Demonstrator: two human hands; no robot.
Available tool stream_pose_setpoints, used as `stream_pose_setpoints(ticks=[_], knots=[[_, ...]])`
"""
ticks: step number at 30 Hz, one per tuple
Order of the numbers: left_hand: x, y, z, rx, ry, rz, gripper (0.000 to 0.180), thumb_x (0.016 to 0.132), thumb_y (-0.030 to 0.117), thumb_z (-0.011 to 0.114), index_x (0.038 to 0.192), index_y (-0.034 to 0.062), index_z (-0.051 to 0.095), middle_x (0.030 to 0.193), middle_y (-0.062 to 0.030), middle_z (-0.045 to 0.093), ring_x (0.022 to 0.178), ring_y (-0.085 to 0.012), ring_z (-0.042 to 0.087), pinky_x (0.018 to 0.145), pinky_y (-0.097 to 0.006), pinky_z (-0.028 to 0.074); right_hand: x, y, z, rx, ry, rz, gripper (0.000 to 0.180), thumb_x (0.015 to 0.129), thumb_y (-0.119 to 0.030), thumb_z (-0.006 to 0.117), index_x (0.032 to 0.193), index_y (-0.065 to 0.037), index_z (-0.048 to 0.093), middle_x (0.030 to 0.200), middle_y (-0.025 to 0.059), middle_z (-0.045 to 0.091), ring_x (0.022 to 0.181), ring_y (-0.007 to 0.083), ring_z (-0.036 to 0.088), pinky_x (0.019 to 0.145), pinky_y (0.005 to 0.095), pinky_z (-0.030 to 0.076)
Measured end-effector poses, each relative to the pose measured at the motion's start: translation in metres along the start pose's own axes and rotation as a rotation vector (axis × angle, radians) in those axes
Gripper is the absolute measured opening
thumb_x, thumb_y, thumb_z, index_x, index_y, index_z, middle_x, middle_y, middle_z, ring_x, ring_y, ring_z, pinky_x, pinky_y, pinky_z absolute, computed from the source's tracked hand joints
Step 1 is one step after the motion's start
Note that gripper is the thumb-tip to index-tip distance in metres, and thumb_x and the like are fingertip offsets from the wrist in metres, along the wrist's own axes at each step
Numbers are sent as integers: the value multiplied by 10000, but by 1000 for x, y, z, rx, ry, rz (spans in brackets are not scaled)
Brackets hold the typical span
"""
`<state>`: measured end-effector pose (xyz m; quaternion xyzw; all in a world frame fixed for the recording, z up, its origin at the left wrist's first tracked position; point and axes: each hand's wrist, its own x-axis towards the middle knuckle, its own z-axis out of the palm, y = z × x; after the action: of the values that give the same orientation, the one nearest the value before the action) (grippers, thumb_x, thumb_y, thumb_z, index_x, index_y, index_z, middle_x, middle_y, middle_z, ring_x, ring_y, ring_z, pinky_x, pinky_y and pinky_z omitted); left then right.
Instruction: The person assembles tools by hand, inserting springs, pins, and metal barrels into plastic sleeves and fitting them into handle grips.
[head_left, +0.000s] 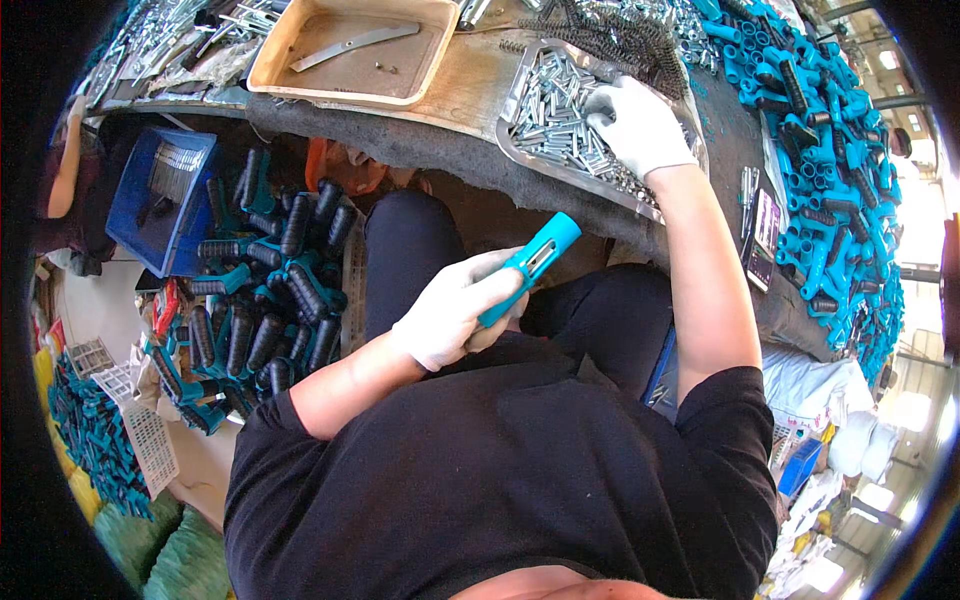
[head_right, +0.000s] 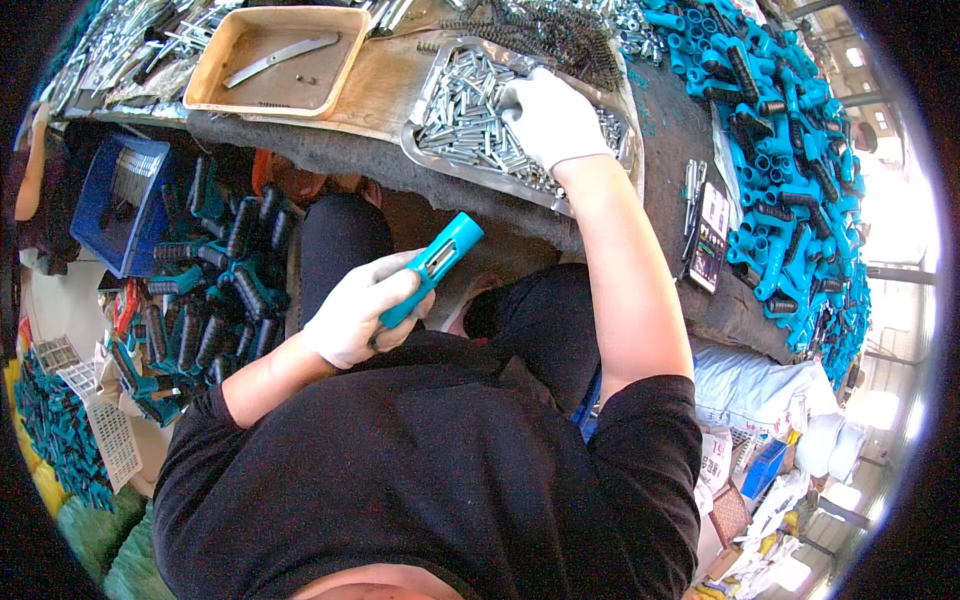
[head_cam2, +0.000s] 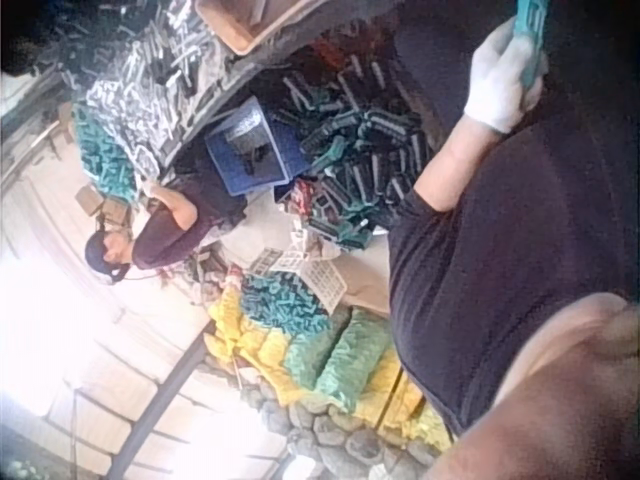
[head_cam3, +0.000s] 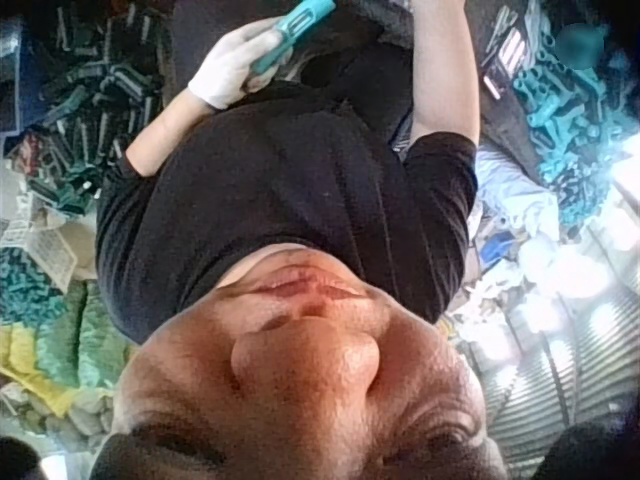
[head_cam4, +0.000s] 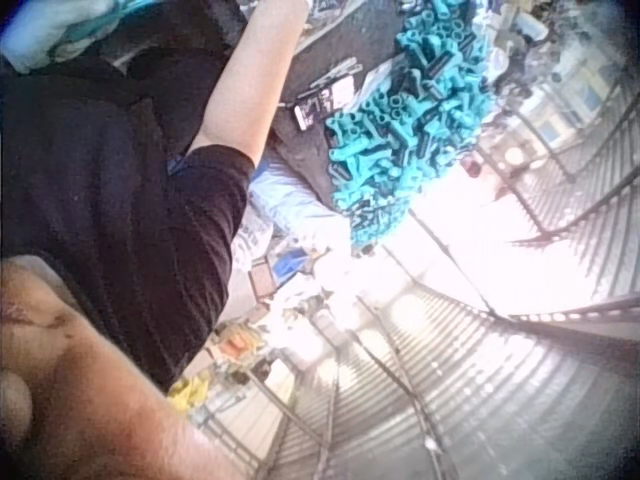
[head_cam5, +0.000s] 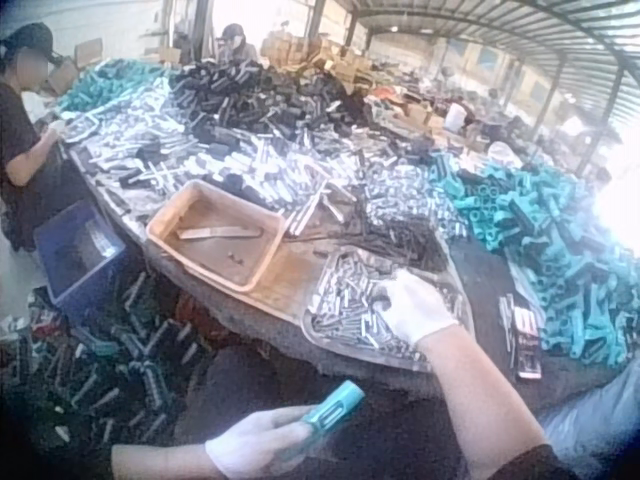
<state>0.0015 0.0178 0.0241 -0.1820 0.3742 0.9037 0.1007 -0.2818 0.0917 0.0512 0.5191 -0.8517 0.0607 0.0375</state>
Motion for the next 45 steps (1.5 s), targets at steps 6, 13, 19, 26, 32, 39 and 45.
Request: stream_pose_setpoints(ticks=[6,13,19,26,32,39,45], knots=[[4,3,0,8,-52,31,613,897,364,569,1370,20,383,783,-26,510,440,-40,351,378,-184,270,8,-9,-12,-33,-82,-23,125,793,-193,652,886,-111,644,884,117,578,894,300,589,823,380,468],[0,4,10,24,-51,60,617,896,377,575,1362,19,391,792,-32,518,433,-42,351,376,-183,271,6,1,-1,-30,2,-127,112,766,-161,646,846,-89,616,857,130,585,849,314,593,776,387,482],[-4,0,19,16,-13,47,609,898,368,574,1360,17,389,795,-39,522,428,-42,355,371,-186,272,2,4,-4,115,52,-101,141,782,-138,625,908,-75,609,873,126,649,794,280,635,737,366,506],[-6,-3,19,44,26,102,571,907,341,554,1354,20,402,803,-33,525,426,-47,355,378,-187,277,-106,-64,-39,1379,98,330,184,851,-27,600,1029,19,606,909,91,667,762,141,656,610,233,519],[2,-9,32,229,81,127,512,928,301,531,1344,20,431,811,-19,526,442,-39,369,393,-188,270,-161,-93,-26,1397,4,528,126,868,-38,624,985,8,620,885,78,670,730,120,641,615,227,500],[3,-15,48,340,124,160,489,937,280,529,1336,12,441,746,10,492,464,-37,377,409,-197,277,-172,-94,-16,1225,160,421,98,834,-20,655,928,1,636,835,63,652,697,112,616,609,235,488],[0,-23,56,407,184,169,466,941,250,526,1330,6,442,748,16,489,494,-45,395,430,-205,304,-178,-100,-13,605,372,48,111,746,-45,700,847,-64,659,776,108,611,672,265,620,609,326,495]])
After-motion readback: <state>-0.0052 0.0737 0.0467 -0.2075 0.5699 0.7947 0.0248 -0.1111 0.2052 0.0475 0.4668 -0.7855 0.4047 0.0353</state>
